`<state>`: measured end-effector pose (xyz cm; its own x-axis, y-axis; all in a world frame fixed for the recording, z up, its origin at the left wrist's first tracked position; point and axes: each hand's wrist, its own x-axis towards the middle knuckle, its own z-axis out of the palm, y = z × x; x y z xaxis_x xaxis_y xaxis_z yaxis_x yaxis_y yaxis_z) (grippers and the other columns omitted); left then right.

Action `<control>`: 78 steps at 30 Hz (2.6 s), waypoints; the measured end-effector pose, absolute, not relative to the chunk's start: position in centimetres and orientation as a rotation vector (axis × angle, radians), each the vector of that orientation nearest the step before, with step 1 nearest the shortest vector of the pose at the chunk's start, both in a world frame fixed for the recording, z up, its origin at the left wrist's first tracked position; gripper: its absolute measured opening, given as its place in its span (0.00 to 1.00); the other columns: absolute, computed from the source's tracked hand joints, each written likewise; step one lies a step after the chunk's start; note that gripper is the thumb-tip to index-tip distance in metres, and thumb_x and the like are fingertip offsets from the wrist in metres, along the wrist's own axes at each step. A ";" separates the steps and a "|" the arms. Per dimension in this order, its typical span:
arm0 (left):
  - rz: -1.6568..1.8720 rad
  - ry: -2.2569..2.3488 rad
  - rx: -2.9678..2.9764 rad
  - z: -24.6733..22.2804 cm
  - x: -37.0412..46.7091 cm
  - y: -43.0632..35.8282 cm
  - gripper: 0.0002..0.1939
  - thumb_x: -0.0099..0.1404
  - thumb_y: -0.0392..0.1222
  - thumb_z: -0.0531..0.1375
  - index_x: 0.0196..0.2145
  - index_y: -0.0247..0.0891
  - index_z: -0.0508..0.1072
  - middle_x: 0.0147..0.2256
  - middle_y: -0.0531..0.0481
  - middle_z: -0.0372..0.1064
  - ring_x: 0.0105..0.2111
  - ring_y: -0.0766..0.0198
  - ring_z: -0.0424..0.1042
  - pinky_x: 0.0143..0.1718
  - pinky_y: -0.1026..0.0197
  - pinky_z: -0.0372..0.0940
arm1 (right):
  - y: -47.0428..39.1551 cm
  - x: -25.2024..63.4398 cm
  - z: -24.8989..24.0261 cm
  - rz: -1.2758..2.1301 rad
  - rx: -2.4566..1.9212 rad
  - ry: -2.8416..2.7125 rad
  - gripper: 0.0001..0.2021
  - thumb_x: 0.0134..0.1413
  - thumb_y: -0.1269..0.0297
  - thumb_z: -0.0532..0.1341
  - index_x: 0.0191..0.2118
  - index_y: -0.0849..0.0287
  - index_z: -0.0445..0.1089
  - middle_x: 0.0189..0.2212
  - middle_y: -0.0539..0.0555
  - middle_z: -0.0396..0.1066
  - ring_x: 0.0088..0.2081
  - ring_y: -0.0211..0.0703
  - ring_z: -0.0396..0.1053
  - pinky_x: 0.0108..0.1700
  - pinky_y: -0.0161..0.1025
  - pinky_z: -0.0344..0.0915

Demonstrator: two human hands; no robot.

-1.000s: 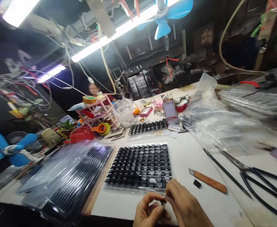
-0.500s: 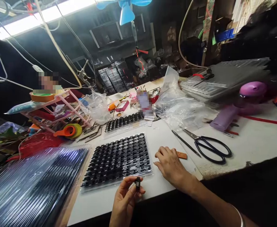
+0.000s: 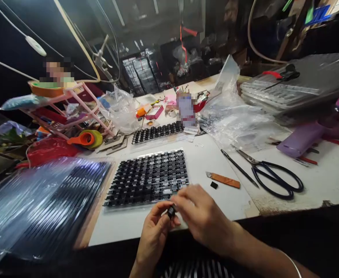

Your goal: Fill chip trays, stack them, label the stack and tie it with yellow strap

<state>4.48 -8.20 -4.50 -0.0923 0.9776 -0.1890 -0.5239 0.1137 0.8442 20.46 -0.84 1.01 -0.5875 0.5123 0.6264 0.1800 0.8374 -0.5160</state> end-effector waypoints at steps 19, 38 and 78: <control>1.430 1.008 0.560 -3.9 5.1 -8.1 0.13 0.57 0.44 0.64 0.39 0.34 0.75 0.29 0.49 0.70 0.27 0.67 0.66 0.32 0.64 0.61 | -0.3 19.9 -1.5 0.376 -0.452 -2.334 0.12 0.60 0.77 0.50 0.41 0.66 0.69 0.31 0.57 0.69 0.33 0.41 0.63 0.35 0.41 0.61; 1.473 0.948 0.539 -4.1 5.2 -8.1 0.12 0.57 0.44 0.65 0.37 0.34 0.75 0.27 0.50 0.70 0.24 0.70 0.67 0.29 0.66 0.60 | -0.2 19.0 -1.8 0.237 -0.359 -2.386 0.14 0.60 0.78 0.47 0.30 0.63 0.66 0.26 0.55 0.65 0.30 0.42 0.62 0.33 0.41 0.54; 1.398 1.113 0.614 -4.2 5.4 -8.6 0.13 0.56 0.40 0.65 0.40 0.37 0.73 0.39 0.46 0.74 0.32 0.68 0.72 0.36 0.66 0.65 | 9.4 23.0 -2.5 0.189 -1.141 -2.650 0.09 0.59 0.71 0.55 0.34 0.63 0.72 0.35 0.57 0.70 0.35 0.42 0.66 0.38 0.39 0.50</control>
